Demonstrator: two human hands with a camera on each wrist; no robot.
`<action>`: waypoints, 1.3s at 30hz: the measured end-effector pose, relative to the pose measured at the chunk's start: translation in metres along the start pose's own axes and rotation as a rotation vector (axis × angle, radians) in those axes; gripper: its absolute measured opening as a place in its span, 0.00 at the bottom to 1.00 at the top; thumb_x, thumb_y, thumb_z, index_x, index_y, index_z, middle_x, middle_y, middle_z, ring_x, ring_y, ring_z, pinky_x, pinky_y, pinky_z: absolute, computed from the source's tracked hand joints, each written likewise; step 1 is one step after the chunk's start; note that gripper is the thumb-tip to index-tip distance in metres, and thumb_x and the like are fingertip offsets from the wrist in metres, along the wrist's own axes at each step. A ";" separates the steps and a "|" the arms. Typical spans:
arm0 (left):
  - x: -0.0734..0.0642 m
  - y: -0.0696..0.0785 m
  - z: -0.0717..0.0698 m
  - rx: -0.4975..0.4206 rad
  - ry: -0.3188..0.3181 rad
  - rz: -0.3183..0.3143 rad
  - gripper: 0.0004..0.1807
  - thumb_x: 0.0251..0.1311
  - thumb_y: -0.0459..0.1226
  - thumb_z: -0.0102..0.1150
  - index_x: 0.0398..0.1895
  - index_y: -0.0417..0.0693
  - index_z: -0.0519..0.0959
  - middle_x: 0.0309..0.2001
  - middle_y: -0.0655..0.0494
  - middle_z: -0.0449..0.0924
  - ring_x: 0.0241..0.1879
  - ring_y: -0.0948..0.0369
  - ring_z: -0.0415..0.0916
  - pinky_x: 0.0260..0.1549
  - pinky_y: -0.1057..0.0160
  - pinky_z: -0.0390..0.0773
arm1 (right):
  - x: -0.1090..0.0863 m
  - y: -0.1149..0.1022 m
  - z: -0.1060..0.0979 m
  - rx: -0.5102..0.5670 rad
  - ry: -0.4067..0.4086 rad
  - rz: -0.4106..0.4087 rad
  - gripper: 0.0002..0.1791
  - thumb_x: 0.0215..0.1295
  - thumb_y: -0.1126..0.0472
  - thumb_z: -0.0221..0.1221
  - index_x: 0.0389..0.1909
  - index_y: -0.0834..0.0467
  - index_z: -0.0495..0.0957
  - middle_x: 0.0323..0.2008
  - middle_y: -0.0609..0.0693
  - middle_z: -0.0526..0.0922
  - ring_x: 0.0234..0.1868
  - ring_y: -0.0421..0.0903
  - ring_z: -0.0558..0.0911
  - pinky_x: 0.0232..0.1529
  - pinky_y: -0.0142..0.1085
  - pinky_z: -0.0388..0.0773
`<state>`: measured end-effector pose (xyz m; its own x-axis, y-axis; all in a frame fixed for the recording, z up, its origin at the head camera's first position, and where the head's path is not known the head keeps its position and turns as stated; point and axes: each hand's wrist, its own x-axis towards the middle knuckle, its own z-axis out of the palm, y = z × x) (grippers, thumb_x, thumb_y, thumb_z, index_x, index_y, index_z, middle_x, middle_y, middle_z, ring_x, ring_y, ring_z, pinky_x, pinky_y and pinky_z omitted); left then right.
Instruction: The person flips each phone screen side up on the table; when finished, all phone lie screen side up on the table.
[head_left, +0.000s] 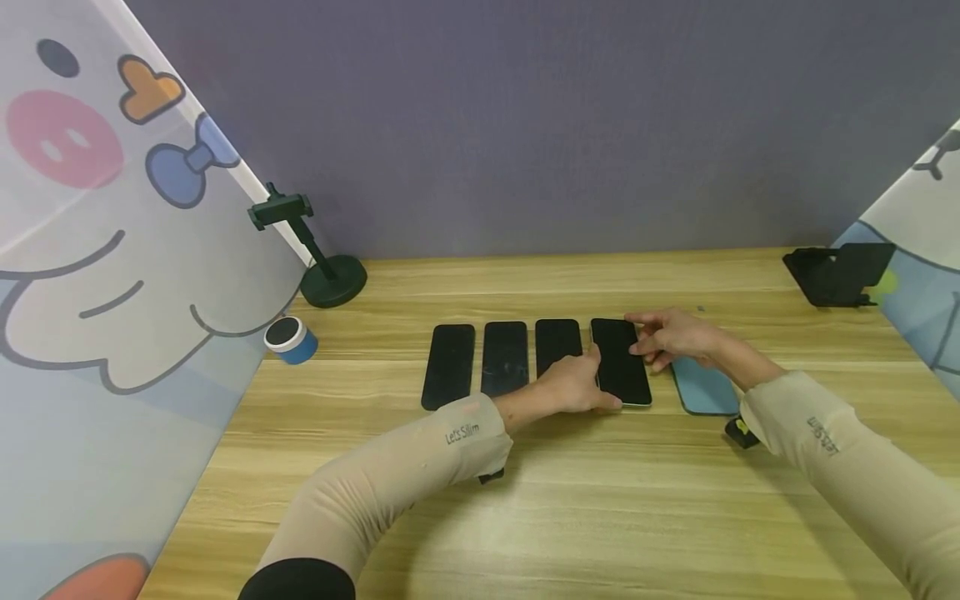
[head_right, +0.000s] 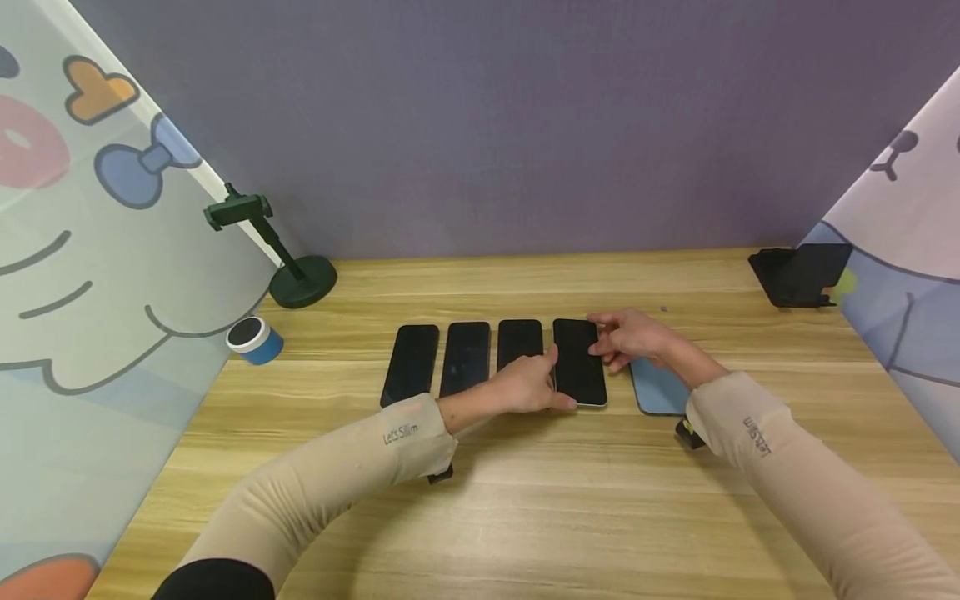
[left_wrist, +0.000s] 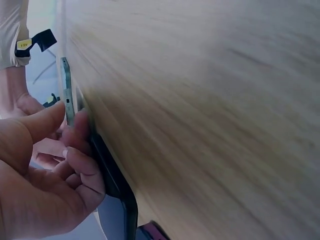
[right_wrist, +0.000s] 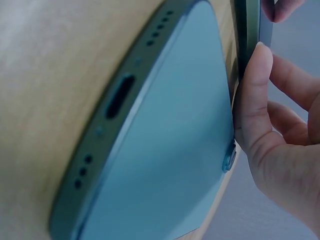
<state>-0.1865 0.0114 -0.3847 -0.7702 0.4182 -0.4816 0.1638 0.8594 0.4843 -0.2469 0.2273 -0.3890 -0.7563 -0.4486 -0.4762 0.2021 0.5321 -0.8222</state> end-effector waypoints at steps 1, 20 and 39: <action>0.000 0.000 0.000 0.003 -0.002 -0.001 0.56 0.62 0.56 0.65 0.82 0.46 0.43 0.18 0.58 0.81 0.09 0.65 0.62 0.13 0.68 0.64 | 0.000 0.000 0.000 -0.001 0.001 -0.003 0.45 0.69 0.66 0.60 0.79 0.65 0.46 0.36 0.52 0.73 0.29 0.42 0.79 0.33 0.37 0.85; -0.015 -0.011 -0.002 0.347 0.169 0.155 0.47 0.63 0.63 0.58 0.80 0.54 0.55 0.51 0.56 0.84 0.34 0.63 0.79 0.24 0.67 0.75 | -0.004 0.002 0.004 -0.017 0.009 -0.026 0.41 0.73 0.62 0.57 0.80 0.62 0.46 0.42 0.56 0.72 0.28 0.42 0.78 0.31 0.36 0.84; -0.006 -0.009 0.013 0.577 0.223 0.066 0.54 0.57 0.74 0.50 0.80 0.56 0.55 0.72 0.50 0.65 0.65 0.54 0.72 0.52 0.57 0.81 | -0.004 -0.001 0.005 -0.057 0.031 0.005 0.41 0.74 0.61 0.57 0.80 0.59 0.47 0.38 0.55 0.74 0.26 0.42 0.77 0.29 0.37 0.83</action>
<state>-0.1754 0.0051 -0.3954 -0.8470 0.4582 -0.2694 0.4745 0.8802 0.0052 -0.2406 0.2252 -0.3878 -0.7743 -0.4237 -0.4700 0.1708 0.5751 -0.8000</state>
